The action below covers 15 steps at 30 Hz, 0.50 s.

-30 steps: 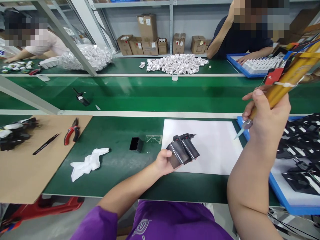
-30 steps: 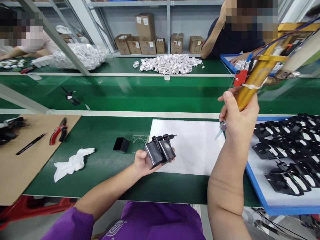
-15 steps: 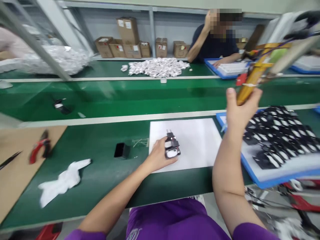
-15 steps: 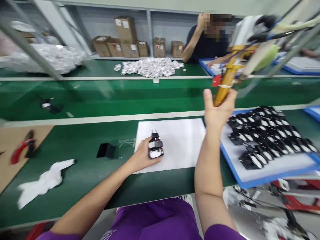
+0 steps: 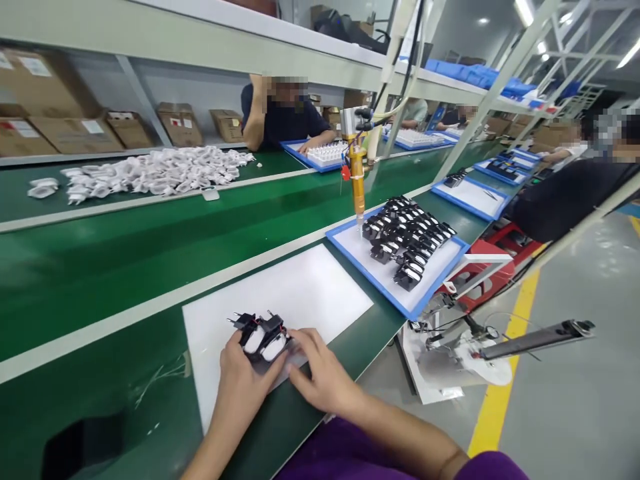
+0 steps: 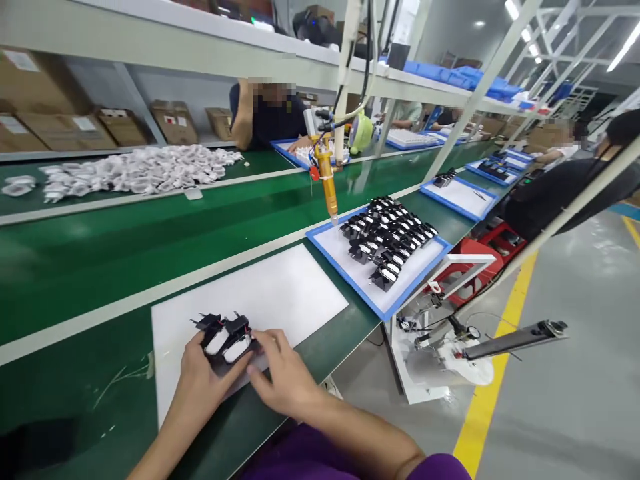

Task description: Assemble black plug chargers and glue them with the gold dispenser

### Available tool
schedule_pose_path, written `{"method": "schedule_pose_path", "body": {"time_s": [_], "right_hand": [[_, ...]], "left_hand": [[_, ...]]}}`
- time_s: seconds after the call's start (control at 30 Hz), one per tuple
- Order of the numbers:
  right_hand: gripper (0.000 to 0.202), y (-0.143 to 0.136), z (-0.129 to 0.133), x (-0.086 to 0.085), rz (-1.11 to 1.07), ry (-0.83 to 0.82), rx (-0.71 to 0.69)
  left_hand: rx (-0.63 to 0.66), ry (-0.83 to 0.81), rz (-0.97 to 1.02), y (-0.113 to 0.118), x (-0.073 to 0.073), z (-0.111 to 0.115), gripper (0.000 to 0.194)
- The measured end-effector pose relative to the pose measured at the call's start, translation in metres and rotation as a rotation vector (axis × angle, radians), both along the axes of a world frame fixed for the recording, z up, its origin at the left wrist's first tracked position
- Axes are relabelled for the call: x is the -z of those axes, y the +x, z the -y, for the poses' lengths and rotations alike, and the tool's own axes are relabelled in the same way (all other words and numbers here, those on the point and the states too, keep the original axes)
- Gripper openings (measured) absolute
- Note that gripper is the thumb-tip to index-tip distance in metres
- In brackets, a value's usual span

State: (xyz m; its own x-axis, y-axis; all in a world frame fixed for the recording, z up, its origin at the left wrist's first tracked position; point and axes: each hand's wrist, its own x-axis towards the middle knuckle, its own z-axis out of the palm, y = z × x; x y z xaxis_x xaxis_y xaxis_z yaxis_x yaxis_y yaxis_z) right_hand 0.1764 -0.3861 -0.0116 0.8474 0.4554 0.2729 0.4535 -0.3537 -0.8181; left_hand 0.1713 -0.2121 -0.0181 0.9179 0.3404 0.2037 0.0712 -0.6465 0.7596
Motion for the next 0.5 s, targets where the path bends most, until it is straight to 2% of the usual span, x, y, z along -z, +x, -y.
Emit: {"method": "schedule_pose_path", "body": {"time_s": [0.07, 0.13, 0.27, 0.37, 0.5], "right_hand": [[0.069, -0.003, -0.005, 0.006, -0.062, 0.002, -0.027], [0.077, 0.003, -0.004, 0.005, -0.060, 0.001, -0.024], [0.075, 0.025, 0.008, -0.010, -0.068, -0.099, 0.058], [0.086, 0.039, 0.009, -0.020, -0.104, -0.191, 0.097], [0.081, 0.049, -0.006, -0.019, -0.048, -0.315, 0.179]], "left_hand": [[0.031, -0.058, -0.045, -0.003, -0.002, 0.003, 0.085], [0.068, -0.171, -0.132, -0.006, 0.000, 0.004, 0.086], [0.178, -0.530, -0.182, -0.013, 0.013, 0.011, 0.074], [0.219, -0.746, -0.189, -0.018, 0.022, 0.018, 0.067], [0.233, -0.854, -0.254, -0.016, 0.020, 0.017, 0.073]]}}
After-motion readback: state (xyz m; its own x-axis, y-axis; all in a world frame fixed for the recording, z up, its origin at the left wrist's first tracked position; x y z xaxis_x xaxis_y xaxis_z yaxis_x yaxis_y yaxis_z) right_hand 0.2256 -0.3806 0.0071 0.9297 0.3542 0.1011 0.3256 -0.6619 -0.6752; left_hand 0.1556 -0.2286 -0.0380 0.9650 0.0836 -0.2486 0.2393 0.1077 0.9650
